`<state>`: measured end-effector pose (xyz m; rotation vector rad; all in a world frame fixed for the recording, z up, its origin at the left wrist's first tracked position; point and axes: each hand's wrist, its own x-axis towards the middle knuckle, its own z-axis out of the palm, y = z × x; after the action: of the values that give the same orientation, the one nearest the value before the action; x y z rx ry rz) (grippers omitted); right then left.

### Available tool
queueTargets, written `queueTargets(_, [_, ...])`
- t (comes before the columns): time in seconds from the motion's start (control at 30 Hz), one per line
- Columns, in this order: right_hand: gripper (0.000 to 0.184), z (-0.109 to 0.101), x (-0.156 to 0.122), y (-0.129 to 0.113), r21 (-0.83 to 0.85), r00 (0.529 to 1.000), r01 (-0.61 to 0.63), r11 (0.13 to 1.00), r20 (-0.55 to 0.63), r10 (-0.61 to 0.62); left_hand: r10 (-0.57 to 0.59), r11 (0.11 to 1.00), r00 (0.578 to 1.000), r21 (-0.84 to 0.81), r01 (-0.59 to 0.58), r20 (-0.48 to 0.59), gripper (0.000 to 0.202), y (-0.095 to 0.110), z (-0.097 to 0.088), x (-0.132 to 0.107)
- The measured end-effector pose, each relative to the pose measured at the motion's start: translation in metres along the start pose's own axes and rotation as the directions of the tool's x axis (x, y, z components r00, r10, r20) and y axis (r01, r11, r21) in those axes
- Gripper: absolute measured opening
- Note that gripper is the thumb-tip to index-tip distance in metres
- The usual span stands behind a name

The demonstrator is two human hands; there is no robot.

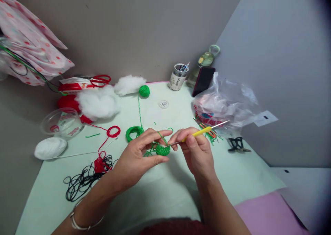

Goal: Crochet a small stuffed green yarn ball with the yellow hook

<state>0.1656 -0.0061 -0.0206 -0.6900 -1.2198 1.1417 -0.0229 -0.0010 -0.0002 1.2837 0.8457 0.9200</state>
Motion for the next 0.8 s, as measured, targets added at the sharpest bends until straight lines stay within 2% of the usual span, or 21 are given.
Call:
queueTargets(0.13, [0.024,-0.006,-0.002,-0.001,0.05,0.996,-0.076,0.996,0.055,0.073,0.023,0.999,0.999,0.046,-0.024,0.024,0.052,0.0,-0.002,0.0])
queueTargets(0.2, [0.023,-0.01,-0.003,-0.003,0.03,0.995,-0.063,0.998,0.084,0.06,0.031,0.997,0.999,0.063,-0.033,0.026,0.05,0.001,-0.003,0.001])
queueTargets(0.37, [0.023,-0.016,-0.005,-0.013,-0.217,0.987,0.034,0.976,0.164,0.002,0.009,0.99,0.999,0.137,-0.014,0.04,0.039,0.002,-0.006,0.002])
queueTargets(0.47, [0.021,-0.015,-0.004,-0.017,-0.349,0.967,0.158,0.924,0.243,-0.074,-0.01,0.991,1.0,0.134,0.008,0.01,0.043,-0.001,-0.006,0.003])
queueTargets(0.57, [0.017,-0.009,-0.003,-0.015,-0.458,0.929,0.344,0.82,0.29,-0.228,-0.047,0.996,0.996,0.074,0.052,-0.072,0.046,-0.004,-0.002,0.005])
queueTargets(0.67, [0.017,-0.002,-0.003,-0.011,-0.555,0.875,0.483,0.677,0.328,-0.356,-0.1,0.995,0.981,-0.006,0.1,-0.166,0.05,-0.006,0.002,0.005])
queueTargets(0.73, [0.019,0.002,-0.006,-0.008,-0.64,0.83,0.552,0.535,0.36,-0.426,-0.105,0.994,0.972,-0.05,0.096,-0.209,0.05,-0.006,0.005,0.004])
queueTargets(0.8, [0.021,0.006,-0.011,-0.005,-0.732,0.784,0.582,0.354,0.39,-0.483,-0.075,0.995,0.971,-0.076,0.059,-0.228,0.046,-0.006,0.01,0.001])
